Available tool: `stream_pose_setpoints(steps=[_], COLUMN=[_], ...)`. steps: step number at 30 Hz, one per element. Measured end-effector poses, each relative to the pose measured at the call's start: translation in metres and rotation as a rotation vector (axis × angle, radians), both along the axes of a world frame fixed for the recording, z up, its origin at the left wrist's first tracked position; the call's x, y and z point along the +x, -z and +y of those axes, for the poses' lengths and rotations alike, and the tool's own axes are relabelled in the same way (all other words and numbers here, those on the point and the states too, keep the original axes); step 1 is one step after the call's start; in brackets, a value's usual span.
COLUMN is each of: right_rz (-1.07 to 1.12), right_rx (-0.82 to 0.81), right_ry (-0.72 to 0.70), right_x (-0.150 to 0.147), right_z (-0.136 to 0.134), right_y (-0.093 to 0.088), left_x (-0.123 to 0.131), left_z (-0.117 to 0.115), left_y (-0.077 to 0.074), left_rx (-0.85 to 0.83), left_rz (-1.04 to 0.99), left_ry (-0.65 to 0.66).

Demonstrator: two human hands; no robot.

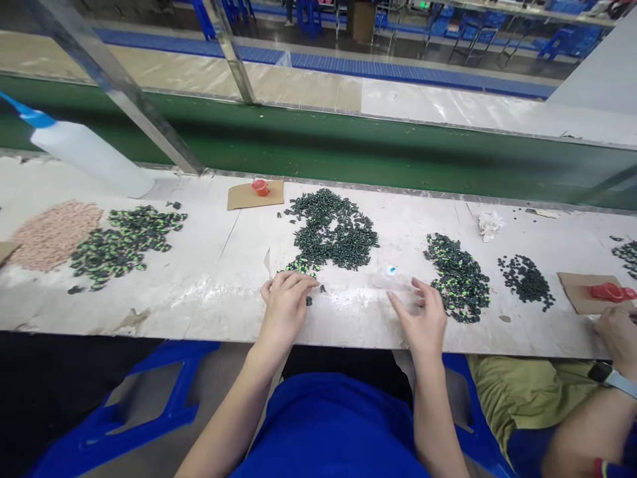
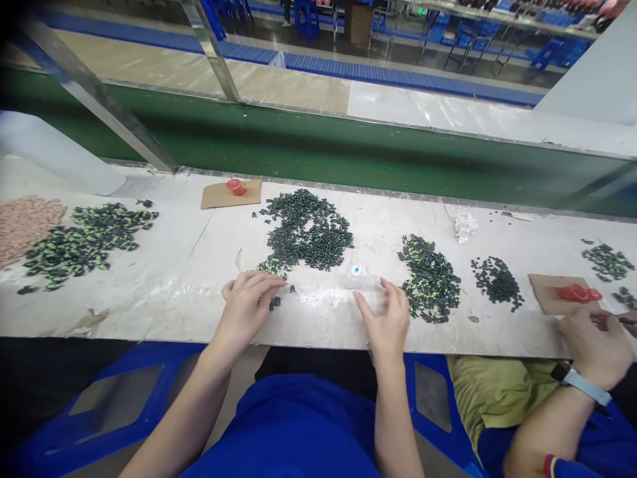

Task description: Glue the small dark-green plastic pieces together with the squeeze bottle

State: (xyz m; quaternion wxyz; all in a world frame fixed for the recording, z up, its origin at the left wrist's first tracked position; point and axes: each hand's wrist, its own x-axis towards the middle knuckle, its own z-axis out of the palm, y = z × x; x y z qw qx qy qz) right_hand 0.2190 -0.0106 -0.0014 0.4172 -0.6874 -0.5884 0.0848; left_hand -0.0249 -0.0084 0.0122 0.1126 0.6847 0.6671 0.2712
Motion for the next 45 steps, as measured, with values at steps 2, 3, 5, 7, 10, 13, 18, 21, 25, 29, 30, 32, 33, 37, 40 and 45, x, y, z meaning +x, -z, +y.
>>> stream_pose_setpoints(steps=[2, 3, 5, 7, 10, 13, 18, 21, 25, 29, 30, 32, 33, 37, 40, 45], right_rz=[-0.015, -0.021, -0.014, 0.037, 0.234, 0.492, 0.673, 0.739, 0.869, 0.81, 0.786, 0.746, 0.727, 0.656, 0.632, 0.618], right_rx=[-0.021, -0.03, -0.05, -0.067, -0.108, -0.19, -0.14, -0.078, -0.06, -0.094, -0.109, -0.134, -0.147, -0.189, -0.205, -0.22], right_ry=[-0.109, -0.141, -0.167, -0.167, -0.179, -0.227, -0.246, -0.202, -0.098, -0.038, -0.043, -0.061, -0.072, -0.11, -0.122, -0.137], right_x=[-0.012, -0.017, -0.023, -0.025, -0.025, -0.023, -0.02, -0.018, -0.018, -0.022, -0.024, -0.026, -0.027, -0.029, -0.029, -0.029], right_z=[0.007, 0.01, 0.016, 0.019, 0.017, 0.011, 0.004, 0.002, 0.0, -0.001, -0.001, -0.001, 0.0, 0.0, 0.0, 0.001], right_y=[0.004, 0.006, 0.009, 0.009, 0.006, 0.003, -0.001, 0.0, 0.005, 0.005, 0.004, 0.001, 0.0, -0.004, -0.005, -0.003], left_x=[0.001, 0.0, -0.004, -0.008, -0.011, -0.009, 0.01, 0.025, 0.033, 0.03, 0.03, 0.03, 0.031, 0.032, 0.032, 0.032], left_z=[0.005, 0.008, 0.015, 0.022, 0.028, 0.029, 0.02, 0.014, 0.01, 0.009, 0.009, 0.01, 0.01, 0.011, 0.012, 0.013], left_y=[0.005, 0.008, 0.013, 0.017, 0.021, 0.019, 0.009, 0.008, 0.012, 0.014, 0.014, 0.014, 0.015, 0.017, 0.018, 0.017], left_rx=[0.02, 0.027, 0.023, 0.0, -0.03, -0.034, -0.082, -0.119, -0.153, -0.147, -0.149, -0.157, -0.162, -0.177, -0.174, -0.178], left_rz=[0.022, 0.033, 0.051, 0.077, 0.109, 0.089, -0.03, -0.059, -0.075, -0.103, -0.114, -0.137, -0.146, -0.162, -0.165, -0.164], left_ry=[0.01, 0.025, 0.085, 0.14, 0.163, 0.176, 0.297, 0.356, 0.33, 0.315, 0.324, 0.326, 0.319, 0.277, 0.261, 0.265])
